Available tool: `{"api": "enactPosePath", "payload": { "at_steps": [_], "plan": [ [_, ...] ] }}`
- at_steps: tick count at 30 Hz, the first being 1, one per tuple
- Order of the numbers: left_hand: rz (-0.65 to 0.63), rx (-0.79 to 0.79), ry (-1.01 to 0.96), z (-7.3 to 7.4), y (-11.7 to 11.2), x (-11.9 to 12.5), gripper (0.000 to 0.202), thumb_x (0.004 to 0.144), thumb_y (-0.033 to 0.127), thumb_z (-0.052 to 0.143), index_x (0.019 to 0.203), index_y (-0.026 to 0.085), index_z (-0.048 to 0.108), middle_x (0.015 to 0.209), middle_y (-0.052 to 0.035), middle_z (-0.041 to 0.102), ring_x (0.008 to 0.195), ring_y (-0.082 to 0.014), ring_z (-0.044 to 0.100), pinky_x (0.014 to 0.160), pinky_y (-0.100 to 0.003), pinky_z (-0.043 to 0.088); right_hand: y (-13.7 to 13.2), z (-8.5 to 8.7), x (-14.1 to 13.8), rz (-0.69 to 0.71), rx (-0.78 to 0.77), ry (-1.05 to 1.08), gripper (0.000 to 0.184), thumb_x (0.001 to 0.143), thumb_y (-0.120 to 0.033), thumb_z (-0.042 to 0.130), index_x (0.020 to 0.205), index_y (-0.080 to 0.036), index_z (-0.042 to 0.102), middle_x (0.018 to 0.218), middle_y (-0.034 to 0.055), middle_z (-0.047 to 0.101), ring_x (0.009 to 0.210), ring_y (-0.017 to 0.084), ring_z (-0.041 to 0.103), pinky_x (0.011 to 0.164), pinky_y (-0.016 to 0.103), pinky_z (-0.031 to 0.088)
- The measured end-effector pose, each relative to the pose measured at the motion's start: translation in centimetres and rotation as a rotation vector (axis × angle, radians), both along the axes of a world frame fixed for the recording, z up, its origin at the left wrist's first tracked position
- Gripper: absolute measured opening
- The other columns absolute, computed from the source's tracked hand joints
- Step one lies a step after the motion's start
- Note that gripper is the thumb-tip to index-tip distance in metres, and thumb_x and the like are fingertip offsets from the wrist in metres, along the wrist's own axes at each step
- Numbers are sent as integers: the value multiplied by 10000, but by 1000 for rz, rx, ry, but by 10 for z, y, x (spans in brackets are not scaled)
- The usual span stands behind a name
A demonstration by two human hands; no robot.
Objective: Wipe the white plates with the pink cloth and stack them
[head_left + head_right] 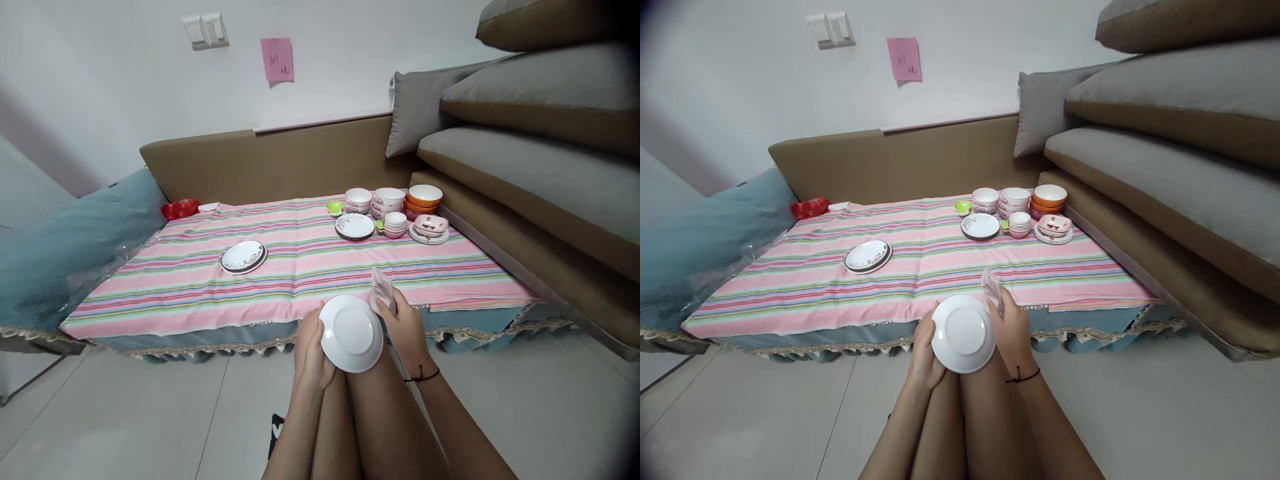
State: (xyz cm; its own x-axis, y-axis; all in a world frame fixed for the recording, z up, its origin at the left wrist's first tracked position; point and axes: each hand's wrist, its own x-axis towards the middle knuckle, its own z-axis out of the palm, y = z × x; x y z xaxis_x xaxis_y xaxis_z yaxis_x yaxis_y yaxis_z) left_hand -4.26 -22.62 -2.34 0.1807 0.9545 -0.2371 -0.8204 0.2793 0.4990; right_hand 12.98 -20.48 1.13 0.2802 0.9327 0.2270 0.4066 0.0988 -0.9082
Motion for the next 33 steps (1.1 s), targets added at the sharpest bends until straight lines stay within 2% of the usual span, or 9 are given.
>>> {"api": "enactPosePath", "payload": {
  "at_steps": [3, 6, 10, 14, 17, 22, 28, 30, 33],
  "plan": [
    [-5, -18, -14, -3, 2, 4, 593, 883, 382, 557, 1439, 315, 362, 1450, -26, 467, 1334, -242, 422, 1137, -387, 273, 4, -9, -14, 46, 164, -467, 411, 853, -119, 421, 1211, -185, 612, 1074, 107, 634, 1021, 255, 532, 897, 406, 437],
    [-5, -40, -37, -3, 3, 3, 642, 873, 401, 567, 1459, 318, 317, 1415, -59, 508, 1281, -258, 483, 1108, -414, 317, 1, -18, -32, 193, 234, -708, 462, 856, -61, 420, 1247, -222, 606, 971, 97, 590, 904, 228, 494, 809, 364, 445],
    [-8, -55, -41, 0, 5, -1, 669, 852, 446, 582, 1454, 286, 338, 1374, -80, 547, 1237, -264, 522, 1084, -414, 347, -20, -21, -36, 490, 246, -761, 511, 843, -32, 452, 1268, -280, 591, 979, 73, 567, 871, 207, 478, 772, 337, 452],
    [21, -24, 4, -1, 8, 2, 643, 847, 463, 581, 1432, 286, 380, 1415, -58, 508, 1286, -267, 472, 1101, -412, 325, -47, -14, -11, 683, 232, -727, 617, 774, 62, 397, 1203, -314, 632, 1004, 57, 571, 915, 198, 493, 803, 338, 463],
    [30, -1, 33, -7, 9, 5, 626, 841, 487, 578, 1410, 279, 420, 1427, -47, 496, 1341, -267, 406, 1126, -400, 287, -54, -10, 17, 623, 157, -712, 620, 767, 58, 397, 1182, -331, 643, 1005, 56, 565, 934, 202, 498, 812, 348, 468],
    [-68, -91, 29, -19, 11, 5, 657, 835, 566, 533, 1375, 194, 483, 1396, -88, 526, 1366, -280, 369, 1136, -386, 269, -29, -8, 43, 219, 85, -695, 586, 810, -7, 383, 1302, -274, 557, 996, 76, 524, 908, 215, 497, 787, 374, 468],
    [-59, -150, 76, -18, 13, 8, 638, 850, 560, 504, 1351, 164, 507, 1294, -118, 609, 1273, -316, 484, 1086, -428, 339, 13, -2, -19, -27, 44, -778, 430, 838, -42, 401, 1212, -114, 600, 894, 105, 511, 844, 246, 460, 756, 389, 435],
    [-31, -190, 93, -16, 14, 10, 586, 876, 544, 460, 1306, 155, 550, 1214, -116, 658, 1235, -311, 520, 1071, -429, 357, 14, 3, -43, 57, 79, -831, 388, 843, -39, 403, 1152, -118, 622, 907, 113, 522, 831, 245, 443, 724, 375, 413],
    [-11, -191, 74, -13, 14, 13, 525, 909, 513, 393, 1203, 145, 623, 1120, -107, 700, 1205, -290, 544, 1063, -397, 369, 9, 7, -57, 341, 215, -798, 379, 822, -17, 420, 1088, -165, 647, 943, 96, 534, 846, 228, 439, 718, 345, 397]
  ]
}}
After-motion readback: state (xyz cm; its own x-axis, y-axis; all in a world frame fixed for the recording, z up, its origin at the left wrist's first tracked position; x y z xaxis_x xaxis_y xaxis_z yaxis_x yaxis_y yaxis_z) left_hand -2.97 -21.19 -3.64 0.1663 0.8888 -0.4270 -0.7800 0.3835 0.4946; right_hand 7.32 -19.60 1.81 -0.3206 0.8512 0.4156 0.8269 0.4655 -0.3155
